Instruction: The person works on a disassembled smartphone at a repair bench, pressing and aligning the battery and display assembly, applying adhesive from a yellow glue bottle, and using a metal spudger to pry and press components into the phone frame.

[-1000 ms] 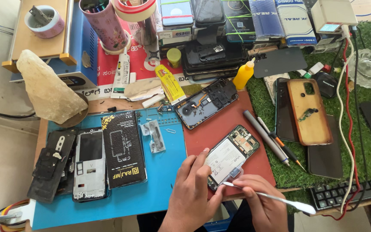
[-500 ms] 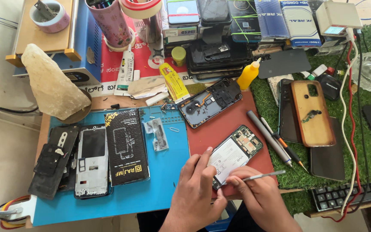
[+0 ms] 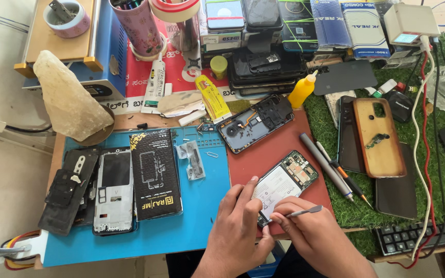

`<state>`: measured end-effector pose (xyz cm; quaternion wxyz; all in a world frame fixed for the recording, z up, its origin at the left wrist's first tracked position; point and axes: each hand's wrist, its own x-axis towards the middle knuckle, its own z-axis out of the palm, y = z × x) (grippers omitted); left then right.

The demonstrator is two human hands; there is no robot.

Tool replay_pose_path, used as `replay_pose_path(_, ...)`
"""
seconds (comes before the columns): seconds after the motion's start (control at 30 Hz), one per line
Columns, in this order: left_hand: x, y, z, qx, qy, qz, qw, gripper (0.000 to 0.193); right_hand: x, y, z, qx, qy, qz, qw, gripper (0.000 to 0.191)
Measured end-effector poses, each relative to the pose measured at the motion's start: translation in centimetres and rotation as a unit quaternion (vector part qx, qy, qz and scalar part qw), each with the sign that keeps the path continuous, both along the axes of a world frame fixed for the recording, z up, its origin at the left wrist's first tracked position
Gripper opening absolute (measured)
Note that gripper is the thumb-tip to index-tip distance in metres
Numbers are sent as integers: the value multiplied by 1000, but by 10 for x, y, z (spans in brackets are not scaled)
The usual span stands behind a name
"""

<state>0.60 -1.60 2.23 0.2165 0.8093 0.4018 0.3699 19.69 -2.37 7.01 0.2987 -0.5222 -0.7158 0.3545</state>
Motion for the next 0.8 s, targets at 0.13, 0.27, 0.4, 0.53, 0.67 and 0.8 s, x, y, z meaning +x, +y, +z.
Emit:
replay_pose_path(0.13,0,0,0,-3,1,-3,1000,63,0,-2,-1,-16,4,-8,1000,7)
replay_pose_path(0.27,1,0,-1,4,3,3,1000,63,-2,-5,0,-11,3,-4,1000,7)
replay_pose_path(0.4,1,-1,-3,12,-7,3,1000,63,-5,-6,2,3,-12,21,1000,8)
replay_pose_path(0.53,0,-2,-4,11,-1,3,1000,62,-4,-7,-2,23,-21,36,999,9)
replay_pose_path(0.67,0,-1,-4,9,8,1,1000,63,0,-12,-16,79,-17,31,996,11)
replay_pose_path(0.8,0,0,-3,8,8,-3,1000,64,1,-26,-37,162,5,7,987,16)
